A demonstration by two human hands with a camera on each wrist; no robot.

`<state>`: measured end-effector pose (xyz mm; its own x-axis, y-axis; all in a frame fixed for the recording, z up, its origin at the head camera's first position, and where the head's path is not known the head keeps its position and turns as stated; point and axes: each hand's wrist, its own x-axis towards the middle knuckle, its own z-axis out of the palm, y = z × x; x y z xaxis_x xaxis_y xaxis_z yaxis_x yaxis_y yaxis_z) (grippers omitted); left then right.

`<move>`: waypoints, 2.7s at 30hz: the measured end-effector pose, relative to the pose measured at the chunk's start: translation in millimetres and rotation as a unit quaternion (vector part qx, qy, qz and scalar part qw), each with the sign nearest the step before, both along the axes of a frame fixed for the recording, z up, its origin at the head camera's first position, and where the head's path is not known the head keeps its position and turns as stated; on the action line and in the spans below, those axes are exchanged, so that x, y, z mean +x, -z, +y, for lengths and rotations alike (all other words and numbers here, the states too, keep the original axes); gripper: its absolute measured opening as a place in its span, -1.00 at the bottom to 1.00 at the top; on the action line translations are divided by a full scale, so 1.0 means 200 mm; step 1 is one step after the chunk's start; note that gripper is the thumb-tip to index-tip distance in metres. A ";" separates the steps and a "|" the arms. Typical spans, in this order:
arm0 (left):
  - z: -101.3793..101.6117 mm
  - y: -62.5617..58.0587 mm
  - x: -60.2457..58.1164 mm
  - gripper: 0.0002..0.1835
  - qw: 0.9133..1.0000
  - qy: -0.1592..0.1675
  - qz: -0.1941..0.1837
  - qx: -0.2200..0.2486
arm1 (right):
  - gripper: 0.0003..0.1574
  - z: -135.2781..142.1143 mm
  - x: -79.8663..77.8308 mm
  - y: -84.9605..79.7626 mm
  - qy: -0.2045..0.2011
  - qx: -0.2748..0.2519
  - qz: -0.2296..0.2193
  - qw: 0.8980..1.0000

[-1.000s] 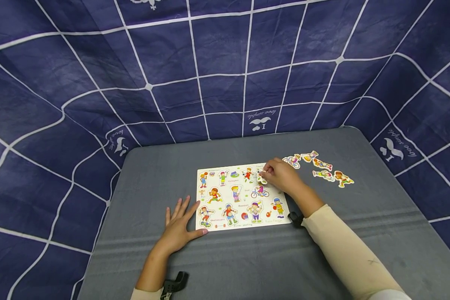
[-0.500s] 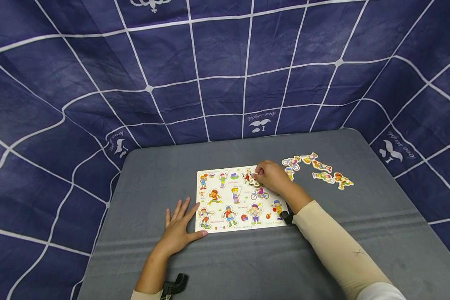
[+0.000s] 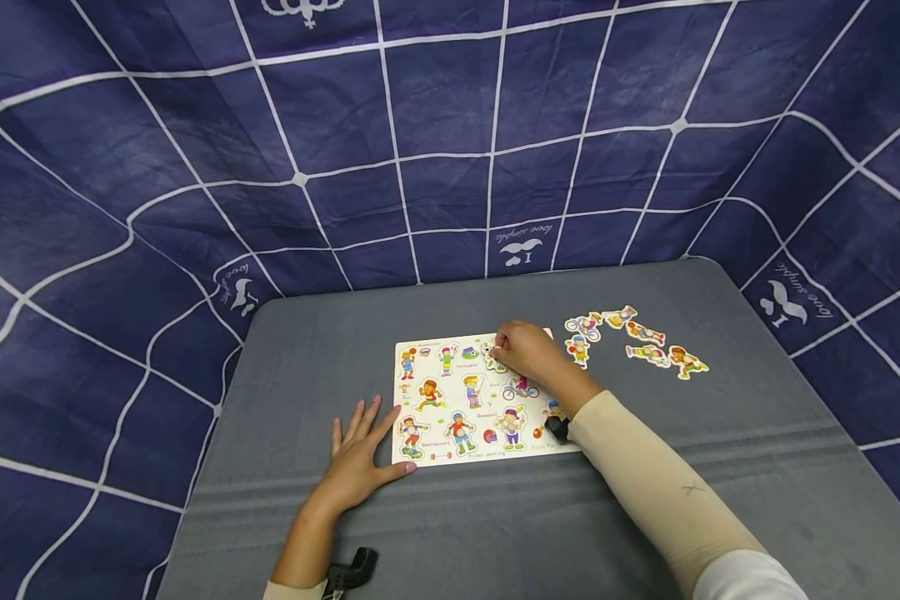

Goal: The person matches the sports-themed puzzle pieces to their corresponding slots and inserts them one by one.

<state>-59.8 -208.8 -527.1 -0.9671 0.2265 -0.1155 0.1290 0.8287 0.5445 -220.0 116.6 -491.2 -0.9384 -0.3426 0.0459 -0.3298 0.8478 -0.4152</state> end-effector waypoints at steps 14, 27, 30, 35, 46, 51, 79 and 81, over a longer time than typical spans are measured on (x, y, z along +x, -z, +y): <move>0.00 -0.01 0.00 0.10 1.000 0.001 -0.003 -0.004 | -0.76 -0.04 0.00 0.01 0.013 0.052 0.001 0.999; 0.00 -0.01 0.00 0.10 1.000 0.000 0.004 -0.001 | -0.79 -0.05 0.00 0.01 0.025 0.053 -0.026 0.998; 0.00 -0.01 0.00 0.10 1.000 -0.001 0.004 -0.002 | -0.79 -0.05 0.00 0.01 0.030 0.048 -0.032 0.998; 0.00 -0.01 0.00 0.10 1.000 -0.001 -0.001 -0.003 | -0.86 -0.05 0.01 0.01 0.034 0.039 -0.043 0.998; 0.00 0.00 0.00 0.10 1.000 -0.002 -0.004 -0.002 | -0.79 -0.01 0.08 -0.02 0.027 -0.001 -0.018 0.999; 0.00 0.01 0.00 0.10 1.000 -0.001 0.002 -0.002 | -0.78 0.05 0.11 -0.04 0.040 -0.043 0.007 0.998; 0.00 0.00 0.00 0.09 1.000 -0.001 -0.002 0.001 | -0.82 0.37 0.15 -0.03 0.089 -0.064 0.038 0.993; 0.00 0.00 0.00 0.10 1.000 -0.002 -0.003 0.000 | -0.83 0.39 0.15 -0.02 0.092 -0.066 0.037 0.993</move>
